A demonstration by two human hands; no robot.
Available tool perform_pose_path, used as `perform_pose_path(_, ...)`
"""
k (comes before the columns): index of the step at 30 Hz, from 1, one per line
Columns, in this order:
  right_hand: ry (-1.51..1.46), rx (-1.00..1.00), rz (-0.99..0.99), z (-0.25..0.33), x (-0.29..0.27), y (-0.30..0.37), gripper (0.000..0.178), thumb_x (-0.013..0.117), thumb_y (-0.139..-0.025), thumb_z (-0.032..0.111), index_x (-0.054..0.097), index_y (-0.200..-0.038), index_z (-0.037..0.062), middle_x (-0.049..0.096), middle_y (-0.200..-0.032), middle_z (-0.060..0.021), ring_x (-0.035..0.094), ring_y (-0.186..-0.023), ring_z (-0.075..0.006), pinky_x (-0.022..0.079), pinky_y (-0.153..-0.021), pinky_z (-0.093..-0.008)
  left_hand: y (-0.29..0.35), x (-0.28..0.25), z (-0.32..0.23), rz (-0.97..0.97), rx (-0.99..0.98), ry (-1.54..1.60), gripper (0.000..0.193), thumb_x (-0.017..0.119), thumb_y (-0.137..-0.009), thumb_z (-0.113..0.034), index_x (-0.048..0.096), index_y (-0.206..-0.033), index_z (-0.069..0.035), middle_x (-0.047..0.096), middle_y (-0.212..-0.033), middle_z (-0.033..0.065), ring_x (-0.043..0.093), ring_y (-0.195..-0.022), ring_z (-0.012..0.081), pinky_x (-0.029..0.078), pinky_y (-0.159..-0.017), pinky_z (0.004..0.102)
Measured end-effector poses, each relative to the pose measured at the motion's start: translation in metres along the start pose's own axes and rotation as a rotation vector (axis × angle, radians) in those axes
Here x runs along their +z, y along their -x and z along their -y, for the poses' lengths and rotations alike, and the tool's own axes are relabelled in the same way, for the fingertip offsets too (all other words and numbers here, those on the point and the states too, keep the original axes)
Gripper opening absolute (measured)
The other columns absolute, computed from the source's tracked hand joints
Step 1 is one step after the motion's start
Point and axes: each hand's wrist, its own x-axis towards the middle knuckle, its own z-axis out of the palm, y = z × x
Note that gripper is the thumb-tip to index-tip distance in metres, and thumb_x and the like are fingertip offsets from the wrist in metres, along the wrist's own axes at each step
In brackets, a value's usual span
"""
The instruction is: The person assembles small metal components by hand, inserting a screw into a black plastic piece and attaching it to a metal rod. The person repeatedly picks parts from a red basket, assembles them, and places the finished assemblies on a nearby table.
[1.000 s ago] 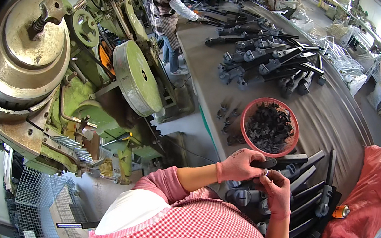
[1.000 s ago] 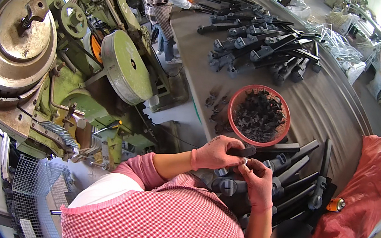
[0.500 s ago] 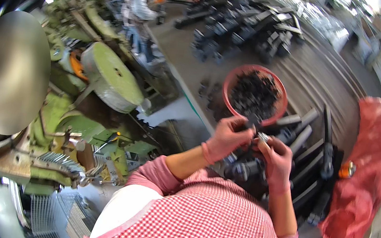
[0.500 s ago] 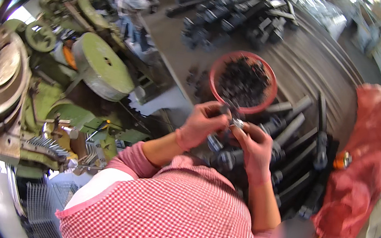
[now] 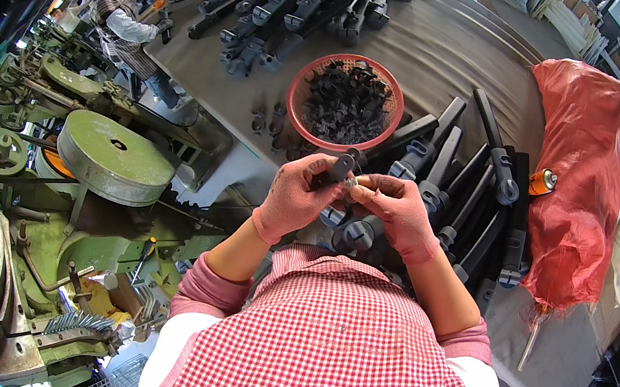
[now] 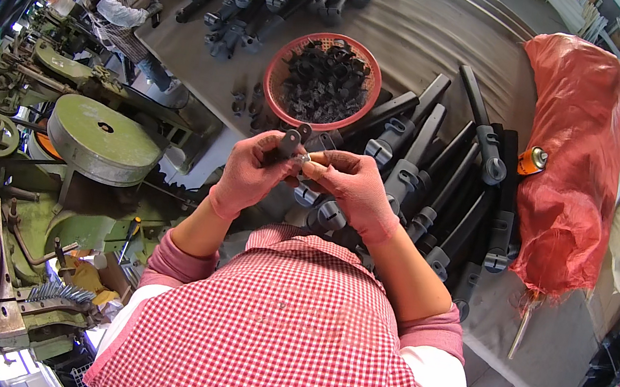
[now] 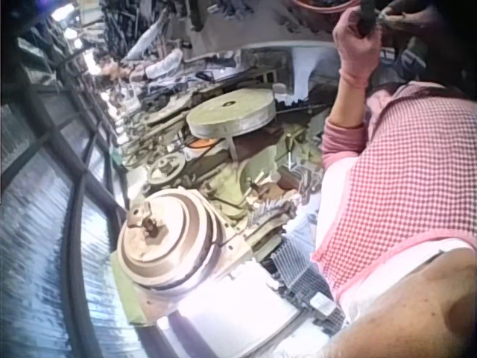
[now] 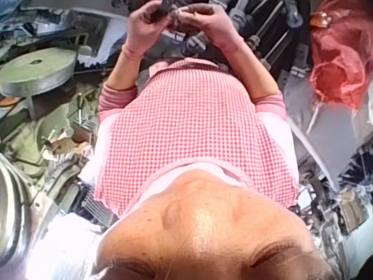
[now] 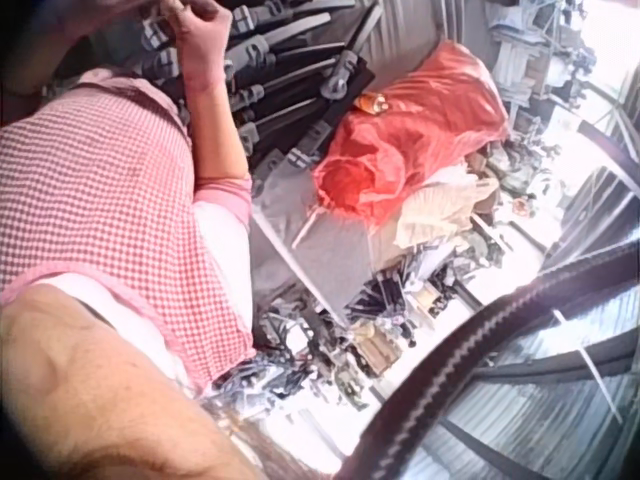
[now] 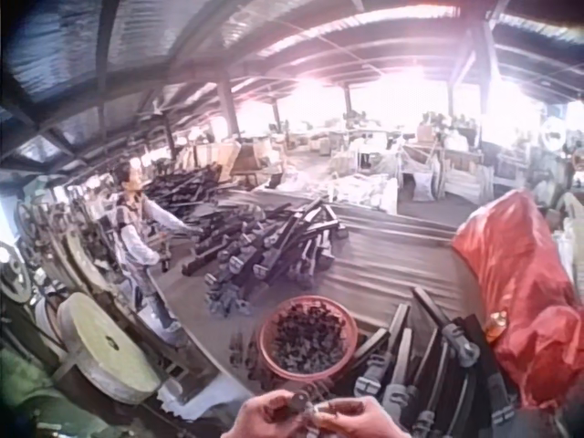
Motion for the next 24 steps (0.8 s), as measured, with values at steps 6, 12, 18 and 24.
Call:
perform_pose_path(6, 0.339, -0.429, -0.079, -0.009, 0.007, -0.004, 0.020, 0.067, -0.092, 0.008, 0.069, -0.108, -0.0048, 0.069, -0.105, -0.0101, 0.065, -0.091, -0.0142, 0.053, -0.082, -0.0268, 0.002, 0.008, 0.008, -0.115, 0.117, -0.018, 0.017, 0.059, -0.093, 0.005, 0.062, -0.110, 0.003, 0.069, -0.096, 0.0064, 0.068, -0.083, 0.0117, 0.059, -0.071, 0.0262)
perform_pose_path(12, -0.449, 0.083, 0.200, -0.010, -0.001, -0.007, 0.025, 0.062, -0.096, 0.015, 0.063, -0.111, -0.0047, 0.068, -0.103, -0.0111, 0.067, -0.096, -0.0210, 0.056, -0.086, -0.0330, 0.008, 0.007, 0.009, -0.100, 0.128, -0.028, 0.018, 0.061, -0.091, 0.007, 0.061, -0.109, 0.002, 0.067, -0.096, 0.0043, 0.064, -0.087, 0.0090, 0.055, -0.078, 0.0245)
perform_pose_path(18, -0.341, 0.140, 0.172, -0.004, 0.000, 0.000, 0.024, 0.062, -0.098, 0.028, 0.064, -0.102, 0.0050, 0.060, -0.080, 0.0017, 0.050, -0.064, -0.0040, 0.038, -0.055, -0.0172, 0.010, 0.001, 0.001, -0.048, 0.181, -0.011, 0.022, 0.063, -0.088, 0.010, 0.060, -0.109, 0.004, 0.064, -0.094, 0.0049, 0.065, -0.079, 0.0113, 0.056, -0.067, 0.0233)
perform_pose_path(24, -0.119, 0.177, 0.141, 0.015, 0.006, 0.013, 0.029, 0.063, -0.098, 0.029, 0.067, -0.099, 0.0006, 0.066, -0.081, -0.0031, 0.060, -0.066, -0.0087, 0.049, -0.056, -0.0222, 0.012, -0.002, -0.007, 0.047, 0.068, 0.130, 0.019, 0.068, -0.088, 0.002, 0.063, -0.106, 0.003, 0.066, -0.091, 0.0044, 0.064, -0.076, 0.0095, 0.055, -0.063, 0.0231)
